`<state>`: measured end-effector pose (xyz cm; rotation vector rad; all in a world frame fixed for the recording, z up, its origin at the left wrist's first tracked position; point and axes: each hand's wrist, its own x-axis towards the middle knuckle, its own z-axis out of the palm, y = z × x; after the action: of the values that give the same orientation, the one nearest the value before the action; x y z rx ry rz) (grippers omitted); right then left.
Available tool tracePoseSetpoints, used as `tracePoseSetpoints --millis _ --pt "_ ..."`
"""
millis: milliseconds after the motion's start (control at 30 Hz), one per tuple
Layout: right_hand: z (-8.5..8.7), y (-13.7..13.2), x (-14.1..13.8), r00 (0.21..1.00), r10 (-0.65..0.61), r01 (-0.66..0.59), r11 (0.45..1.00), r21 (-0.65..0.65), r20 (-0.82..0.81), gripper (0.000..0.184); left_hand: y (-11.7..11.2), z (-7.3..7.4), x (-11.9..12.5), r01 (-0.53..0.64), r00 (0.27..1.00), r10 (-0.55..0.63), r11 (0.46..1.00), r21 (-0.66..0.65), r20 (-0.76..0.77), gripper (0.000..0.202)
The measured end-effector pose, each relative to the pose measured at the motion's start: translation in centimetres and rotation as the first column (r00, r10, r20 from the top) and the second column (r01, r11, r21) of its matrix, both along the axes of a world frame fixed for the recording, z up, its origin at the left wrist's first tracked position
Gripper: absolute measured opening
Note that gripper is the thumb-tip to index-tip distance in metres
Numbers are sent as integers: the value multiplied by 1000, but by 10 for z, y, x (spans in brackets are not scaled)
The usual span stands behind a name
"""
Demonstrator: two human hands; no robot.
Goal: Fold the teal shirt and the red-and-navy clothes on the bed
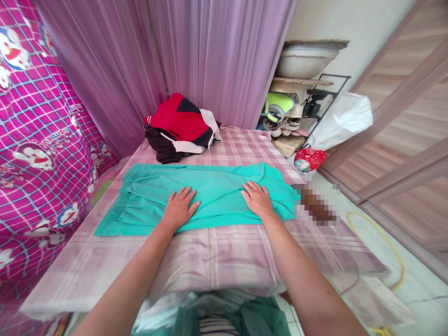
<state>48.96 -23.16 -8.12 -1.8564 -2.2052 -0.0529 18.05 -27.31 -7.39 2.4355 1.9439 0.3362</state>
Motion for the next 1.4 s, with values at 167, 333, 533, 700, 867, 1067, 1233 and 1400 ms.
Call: tracePoseSetpoints --millis 167,333,533,700,867,1067,1233,1400 --pt "1 -4 14 979 2 20 994 106 -204 48 1 3 -3 7 1000 -7 1000 0 2 57" --pt "0 -18 39 922 -93 160 975 151 -375 48 0 4 -4 15 998 -16 1000 17 59 55" --pt "-6 -24 52 818 -211 322 939 122 -535 46 -4 4 -13 86 981 -89 996 25 174 53" --pt "-8 -21 50 791 -226 339 935 101 -568 45 -11 3 -13 86 983 -92 995 44 162 52" --pt "-6 -22 46 846 -249 322 944 77 -472 44 -16 5 -12 83 979 -96 993 79 178 51" --pt "-6 -23 45 878 -264 319 944 78 -400 44 -15 8 -15 79 955 -87 996 39 283 51" --pt "-11 -21 48 885 -264 324 941 100 -384 41 -13 5 -59 113 919 -69 989 -92 387 57" --pt "-17 -18 47 886 -249 332 930 160 -390 39 -24 -4 -104 107 952 -122 992 66 282 68"
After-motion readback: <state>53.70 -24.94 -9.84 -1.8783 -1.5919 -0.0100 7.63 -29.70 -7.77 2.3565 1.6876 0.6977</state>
